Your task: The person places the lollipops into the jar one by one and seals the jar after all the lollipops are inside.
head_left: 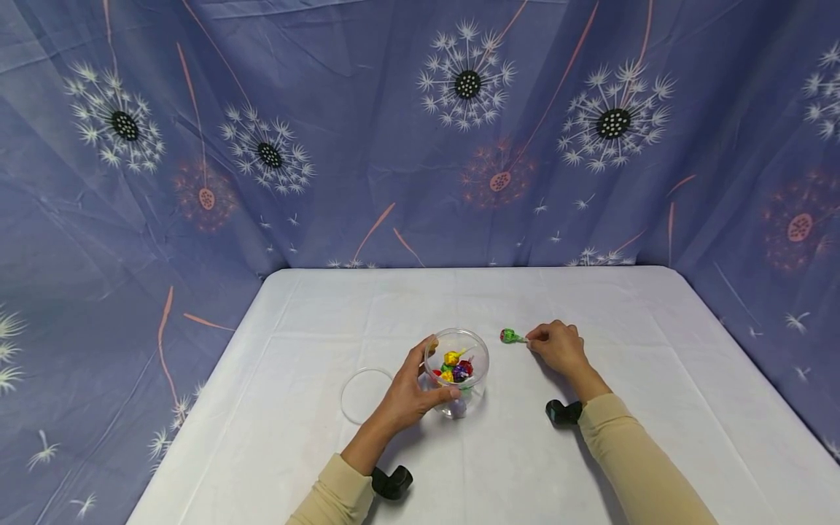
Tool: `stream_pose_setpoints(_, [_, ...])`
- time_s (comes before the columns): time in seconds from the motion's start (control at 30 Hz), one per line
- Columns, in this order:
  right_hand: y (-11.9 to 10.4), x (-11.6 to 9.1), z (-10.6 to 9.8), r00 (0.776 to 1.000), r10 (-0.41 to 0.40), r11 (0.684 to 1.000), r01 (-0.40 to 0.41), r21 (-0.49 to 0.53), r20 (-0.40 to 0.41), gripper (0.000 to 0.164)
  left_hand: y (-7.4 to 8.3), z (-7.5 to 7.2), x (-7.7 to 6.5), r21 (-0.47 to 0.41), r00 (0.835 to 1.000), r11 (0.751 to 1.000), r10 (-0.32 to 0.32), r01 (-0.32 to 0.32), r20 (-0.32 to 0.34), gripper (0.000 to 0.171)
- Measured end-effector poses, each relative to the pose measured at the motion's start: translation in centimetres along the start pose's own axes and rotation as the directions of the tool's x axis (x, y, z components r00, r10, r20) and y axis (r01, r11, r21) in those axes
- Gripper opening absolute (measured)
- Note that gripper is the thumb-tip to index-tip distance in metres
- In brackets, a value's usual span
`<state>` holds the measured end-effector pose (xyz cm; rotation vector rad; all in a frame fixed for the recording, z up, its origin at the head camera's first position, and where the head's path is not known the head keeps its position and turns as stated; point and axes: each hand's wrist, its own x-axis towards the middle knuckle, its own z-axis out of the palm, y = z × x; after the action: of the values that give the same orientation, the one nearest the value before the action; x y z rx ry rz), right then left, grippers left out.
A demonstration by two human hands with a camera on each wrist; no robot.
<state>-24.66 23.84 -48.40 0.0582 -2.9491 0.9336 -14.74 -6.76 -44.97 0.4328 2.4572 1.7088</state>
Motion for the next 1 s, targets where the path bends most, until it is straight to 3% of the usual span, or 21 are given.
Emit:
stream_pose_setpoints(0.23, [-0.4, -0.4, -0.3, 1.000, 0.011, 0.998, -0.012, 0.068, 0.012, 0.015, 0.0, 0.0, -0.1, 0.003, 1.000, 1.000, 0.004, -0.004, 0.001, 0.092])
stream_pose_setpoints(0.73, [-1.4, -0.8, -0.8, 0.998, -0.009, 0.994, 0.015, 0.109, -0.055, 0.019, -0.1, 0.1, 0.0, 0.009, 1.000, 1.000, 0.003, -0.003, 0.000, 0.092])
stream_pose_setpoints(1.0, [-2.9, -1.1, -1.9, 0.990, -0.080, 0.983, 0.098, 0.157, -0.118, 0.018, -0.1, 0.1, 0.0, -0.007, 1.000, 1.000, 0.005, -0.005, -0.003, 0.090])
